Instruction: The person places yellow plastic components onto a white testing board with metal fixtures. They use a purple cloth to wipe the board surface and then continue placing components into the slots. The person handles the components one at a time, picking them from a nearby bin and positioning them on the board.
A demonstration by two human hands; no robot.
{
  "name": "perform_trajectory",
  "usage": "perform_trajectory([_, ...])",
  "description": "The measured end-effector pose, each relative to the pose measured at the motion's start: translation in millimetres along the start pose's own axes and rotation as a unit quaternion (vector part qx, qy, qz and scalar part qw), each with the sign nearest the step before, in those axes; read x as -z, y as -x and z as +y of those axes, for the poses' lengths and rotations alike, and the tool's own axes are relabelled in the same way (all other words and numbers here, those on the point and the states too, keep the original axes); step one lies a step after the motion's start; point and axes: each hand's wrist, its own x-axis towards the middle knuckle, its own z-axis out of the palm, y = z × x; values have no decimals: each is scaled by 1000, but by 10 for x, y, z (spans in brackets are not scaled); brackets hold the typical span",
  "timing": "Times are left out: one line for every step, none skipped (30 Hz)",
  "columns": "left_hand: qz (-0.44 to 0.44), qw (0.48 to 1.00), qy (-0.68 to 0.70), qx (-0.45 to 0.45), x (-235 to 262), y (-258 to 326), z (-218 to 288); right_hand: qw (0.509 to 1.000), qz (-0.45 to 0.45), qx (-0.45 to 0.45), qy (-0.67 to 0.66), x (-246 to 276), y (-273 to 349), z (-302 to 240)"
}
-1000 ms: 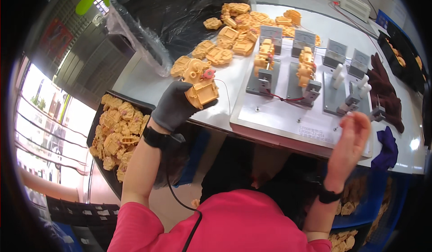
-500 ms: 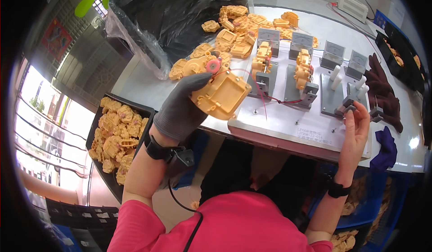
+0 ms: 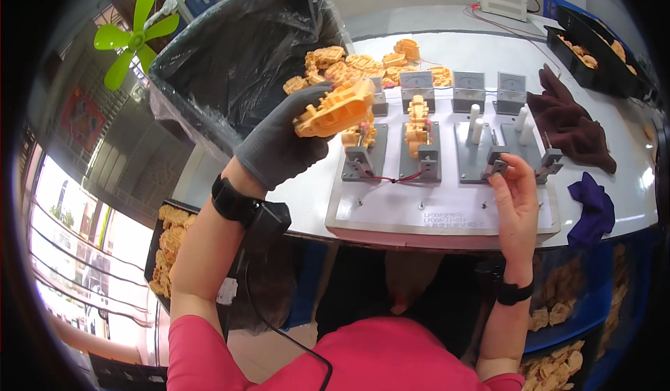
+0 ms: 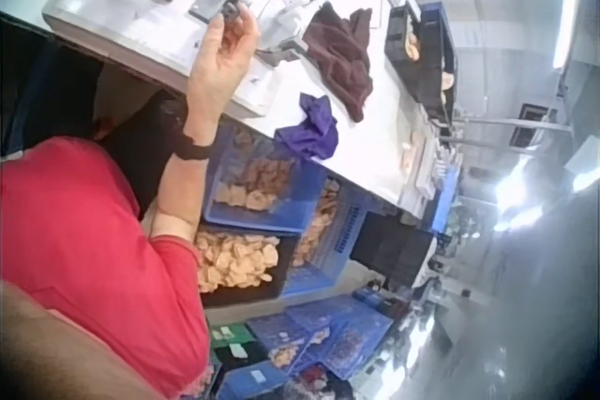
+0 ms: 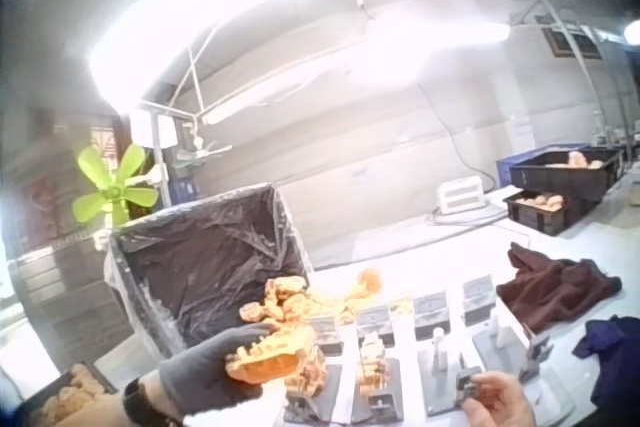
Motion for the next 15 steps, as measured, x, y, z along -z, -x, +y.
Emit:
perform_trajectory([-20,997,-64,-36,-6,-81,-30,1000,-5,1,-3,-2,1,-2])
perform_trajectory([-40,988,-128,-72,-19,-170,-18,1000,-11,2,-6,-1,-1,-3])
perform_trajectory([-36,998,7,49,-66,-301,6,1000,-15,3,-1,42,0,5])
perform_trajectory([-8,986,109,127,-87,-441,21,1000,-4,6,-21,37,5,19])
perform_trajectory([19,956,206,205,-101,-592,36,1000,-3,22,-8,43,12,36])
perform_trajectory([47,910,298,284,-120,-733,59,999,-2,38,4,51,19,42])
perform_trajectory([74,848,382,359,-152,-847,74,998,10,45,32,45,22,28])
perform_trajectory([70,843,384,370,-196,-935,84,998,14,45,38,52,19,17])
perform_trajectory([67,838,385,382,-238,-1006,96,999,11,39,35,52,21,5])
perform_trajectory([64,832,386,393,-278,-1077,107,999,9,34,33,52,22,-5])
perform_trajectory([59,839,376,388,-317,-1150,116,999,12,36,31,55,20,-6])
perform_trajectory([56,845,369,383,-348,-1201,102,999,13,36,30,52,25,7])
perform_trajectory([52,851,361,378,-379,-1254,87,999,15,37,29,52,28,9])
perform_trajectory([48,857,353,373,-409,-1311,74,999,17,38,29,54,25,0])
perform_trajectory([39,854,356,377,-419,-1346,50,999,17,37,27,43,28,0])
